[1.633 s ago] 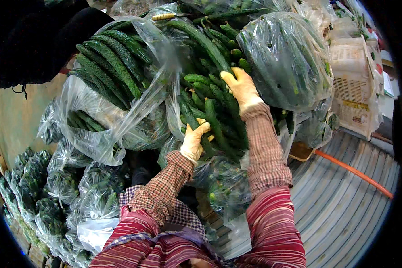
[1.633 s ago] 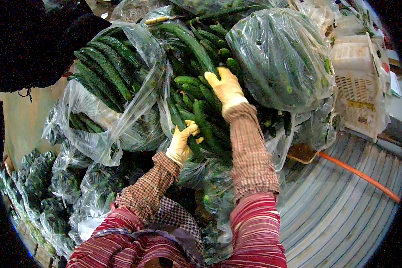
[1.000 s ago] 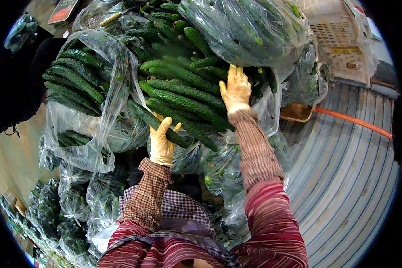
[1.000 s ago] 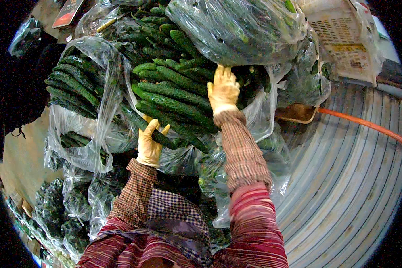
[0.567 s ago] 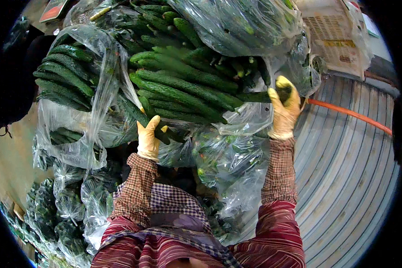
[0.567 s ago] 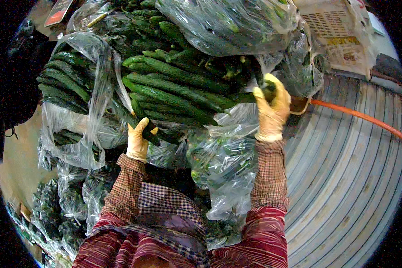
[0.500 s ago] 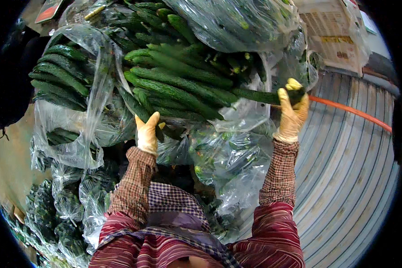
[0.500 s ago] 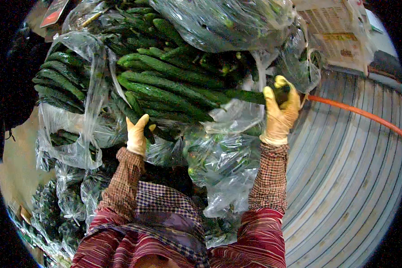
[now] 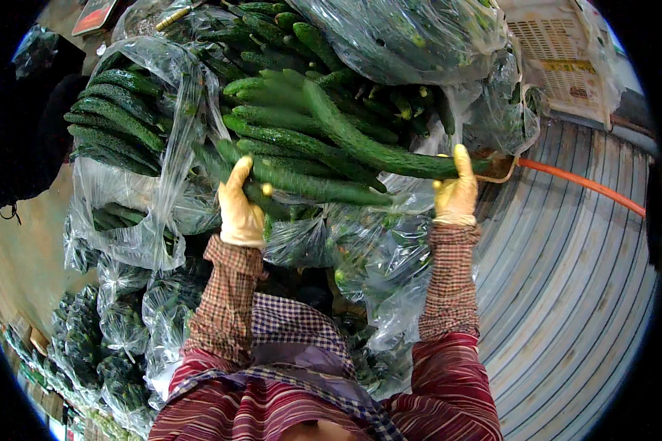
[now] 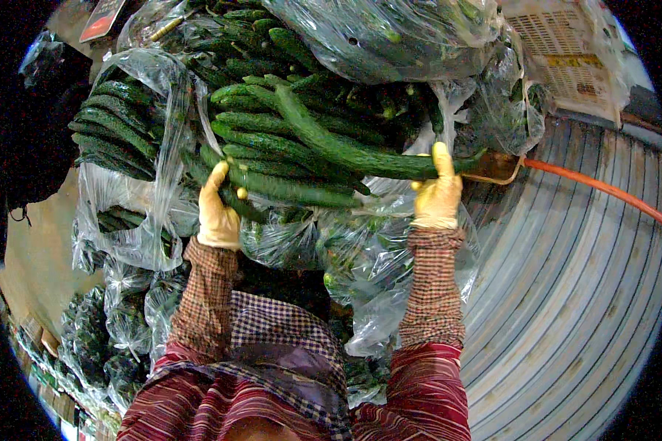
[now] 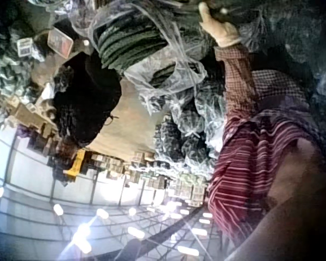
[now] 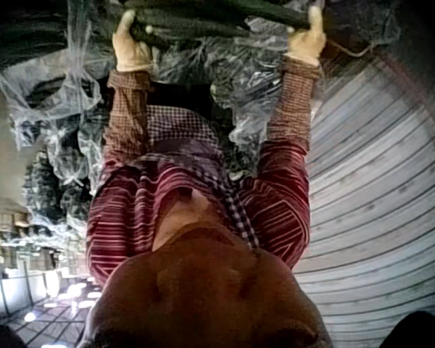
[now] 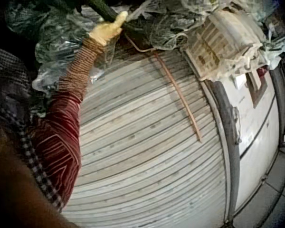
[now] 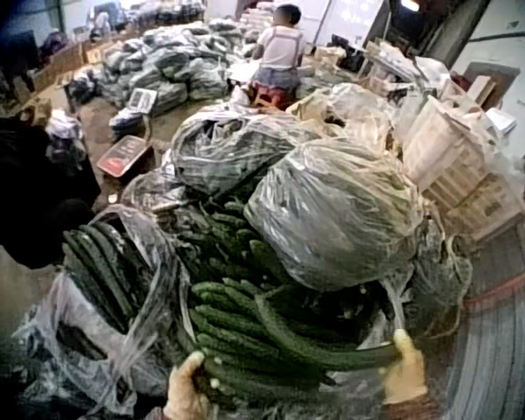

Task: The person sorts cucumbers from large piles and places them into plastic bags by hand while wearing gloves.

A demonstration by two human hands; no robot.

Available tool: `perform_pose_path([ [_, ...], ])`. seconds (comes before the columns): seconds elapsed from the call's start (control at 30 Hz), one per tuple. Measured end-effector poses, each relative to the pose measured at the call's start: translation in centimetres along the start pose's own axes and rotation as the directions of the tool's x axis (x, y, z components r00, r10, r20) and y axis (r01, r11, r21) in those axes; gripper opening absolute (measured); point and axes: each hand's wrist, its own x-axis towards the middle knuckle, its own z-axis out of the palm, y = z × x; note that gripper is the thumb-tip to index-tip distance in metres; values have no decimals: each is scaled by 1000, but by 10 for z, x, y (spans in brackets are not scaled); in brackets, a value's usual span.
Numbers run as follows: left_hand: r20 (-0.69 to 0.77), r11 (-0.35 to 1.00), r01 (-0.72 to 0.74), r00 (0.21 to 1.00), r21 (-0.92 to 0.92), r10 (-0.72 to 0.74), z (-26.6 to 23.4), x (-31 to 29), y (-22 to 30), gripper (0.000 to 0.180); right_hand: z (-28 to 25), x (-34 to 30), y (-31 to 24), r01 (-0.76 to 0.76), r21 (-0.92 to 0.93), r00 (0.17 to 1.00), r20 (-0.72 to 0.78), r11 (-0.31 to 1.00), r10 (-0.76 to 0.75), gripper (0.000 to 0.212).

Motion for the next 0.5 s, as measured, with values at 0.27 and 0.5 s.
perform_pose_path([
  [0.27, 229, 996, 92, 969, 4, -90, 50, 38, 8, 28, 25, -16, -17, -30, 427, 999, 22, 904, 23, 21],
  [0.5, 650, 924, 271, 759, -270, -33, 64, -26, 12, 65, 49, -107, -13, -92, 205, 980, 192, 974, 52, 19],
])
